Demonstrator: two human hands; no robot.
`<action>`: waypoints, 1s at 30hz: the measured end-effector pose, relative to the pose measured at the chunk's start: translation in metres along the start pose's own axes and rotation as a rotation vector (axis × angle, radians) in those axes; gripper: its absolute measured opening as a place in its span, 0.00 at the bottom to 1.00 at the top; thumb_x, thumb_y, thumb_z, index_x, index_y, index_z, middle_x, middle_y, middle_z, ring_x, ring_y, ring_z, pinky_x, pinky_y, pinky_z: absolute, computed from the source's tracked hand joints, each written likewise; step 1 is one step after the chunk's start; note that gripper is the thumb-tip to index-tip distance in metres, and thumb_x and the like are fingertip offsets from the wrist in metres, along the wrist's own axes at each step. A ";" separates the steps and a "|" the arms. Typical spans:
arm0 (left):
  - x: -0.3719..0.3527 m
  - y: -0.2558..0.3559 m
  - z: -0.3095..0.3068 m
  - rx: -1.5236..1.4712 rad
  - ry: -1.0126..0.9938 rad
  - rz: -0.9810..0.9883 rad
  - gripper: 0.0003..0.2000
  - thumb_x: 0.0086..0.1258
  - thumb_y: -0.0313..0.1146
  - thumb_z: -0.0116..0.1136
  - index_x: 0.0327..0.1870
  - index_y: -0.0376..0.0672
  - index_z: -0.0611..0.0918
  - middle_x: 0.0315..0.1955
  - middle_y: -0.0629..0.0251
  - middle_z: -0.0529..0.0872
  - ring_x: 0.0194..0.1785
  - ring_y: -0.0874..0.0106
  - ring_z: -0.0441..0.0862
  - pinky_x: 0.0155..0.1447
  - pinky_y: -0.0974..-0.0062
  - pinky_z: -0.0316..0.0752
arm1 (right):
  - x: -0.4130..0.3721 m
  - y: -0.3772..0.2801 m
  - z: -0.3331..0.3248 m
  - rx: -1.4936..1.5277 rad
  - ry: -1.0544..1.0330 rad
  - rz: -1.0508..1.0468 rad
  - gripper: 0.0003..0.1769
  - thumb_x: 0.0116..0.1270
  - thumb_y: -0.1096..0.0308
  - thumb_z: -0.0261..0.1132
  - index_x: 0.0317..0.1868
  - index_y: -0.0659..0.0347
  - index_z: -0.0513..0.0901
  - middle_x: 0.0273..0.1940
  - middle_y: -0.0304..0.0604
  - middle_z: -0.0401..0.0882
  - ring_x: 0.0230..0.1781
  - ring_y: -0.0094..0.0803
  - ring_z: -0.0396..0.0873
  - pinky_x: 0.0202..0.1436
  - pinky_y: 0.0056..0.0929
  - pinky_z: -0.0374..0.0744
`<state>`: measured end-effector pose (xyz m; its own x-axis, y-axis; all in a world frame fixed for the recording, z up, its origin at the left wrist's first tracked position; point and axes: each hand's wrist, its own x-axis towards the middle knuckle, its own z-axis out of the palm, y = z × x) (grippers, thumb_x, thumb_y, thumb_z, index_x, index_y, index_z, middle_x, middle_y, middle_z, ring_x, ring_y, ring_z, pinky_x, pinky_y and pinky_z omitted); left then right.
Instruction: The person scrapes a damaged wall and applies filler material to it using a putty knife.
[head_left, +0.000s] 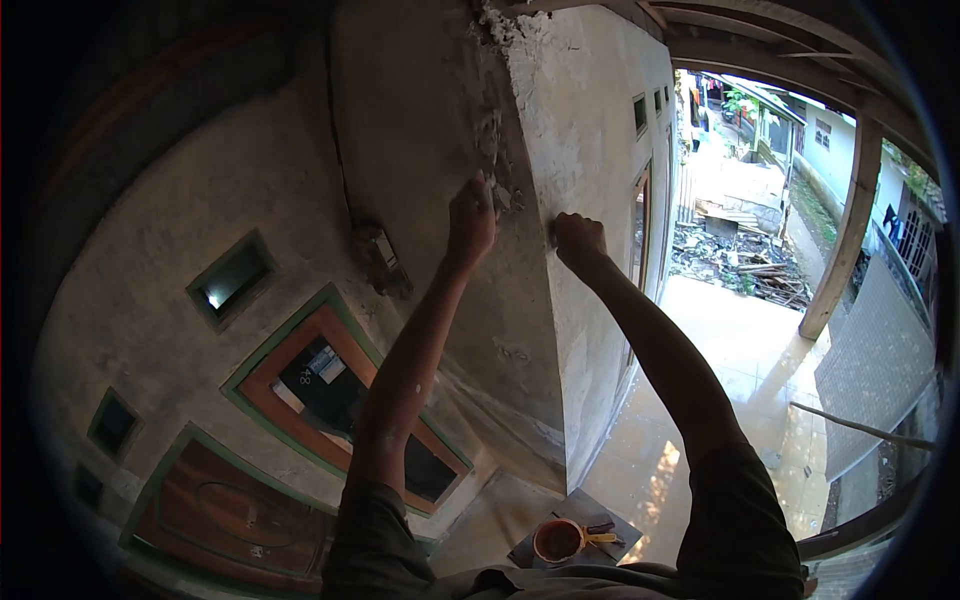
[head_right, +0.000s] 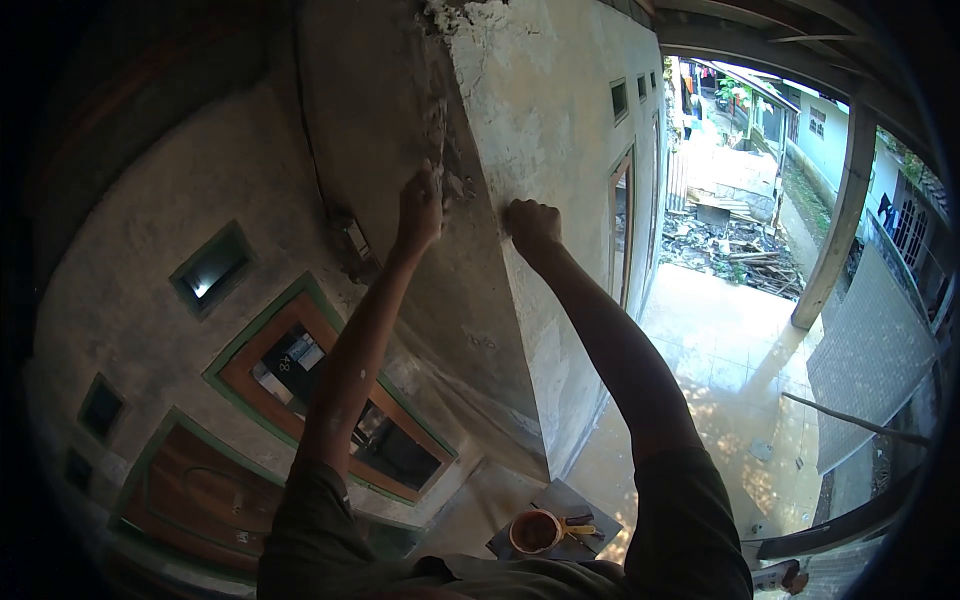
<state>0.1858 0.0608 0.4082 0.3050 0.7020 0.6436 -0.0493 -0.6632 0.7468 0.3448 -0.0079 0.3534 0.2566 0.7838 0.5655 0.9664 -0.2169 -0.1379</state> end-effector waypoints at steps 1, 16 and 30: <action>-0.015 -0.013 0.002 0.005 -0.023 -0.014 0.22 0.79 0.47 0.38 0.34 0.36 0.75 0.13 0.65 0.73 0.13 0.74 0.73 0.16 0.73 0.67 | 0.000 -0.001 -0.002 -0.015 -0.010 0.000 0.05 0.61 0.70 0.61 0.34 0.57 0.84 0.36 0.47 0.86 0.39 0.41 0.86 0.39 0.37 0.82; -0.076 0.020 -0.031 -0.074 -0.236 -0.122 0.16 0.78 0.44 0.42 0.41 0.38 0.73 0.15 0.71 0.70 0.12 0.82 0.65 0.15 0.77 0.59 | 0.000 0.002 -0.001 0.061 -0.019 0.001 0.05 0.57 0.70 0.64 0.34 0.56 0.85 0.35 0.46 0.86 0.39 0.42 0.85 0.38 0.37 0.82; -0.079 0.064 0.026 -0.227 -0.256 0.023 0.11 0.76 0.38 0.48 0.48 0.40 0.77 0.37 0.68 0.80 0.41 0.80 0.77 0.44 0.78 0.72 | -0.072 -0.024 -0.052 1.617 0.105 -0.214 0.26 0.78 0.48 0.45 0.50 0.66 0.72 0.35 0.48 0.78 0.35 0.36 0.79 0.36 0.34 0.78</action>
<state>0.1837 -0.0442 0.4010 0.5286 0.5802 0.6196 -0.2610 -0.5835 0.7690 0.3023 -0.0893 0.3586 0.1871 0.6624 0.7254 0.0080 0.7374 -0.6754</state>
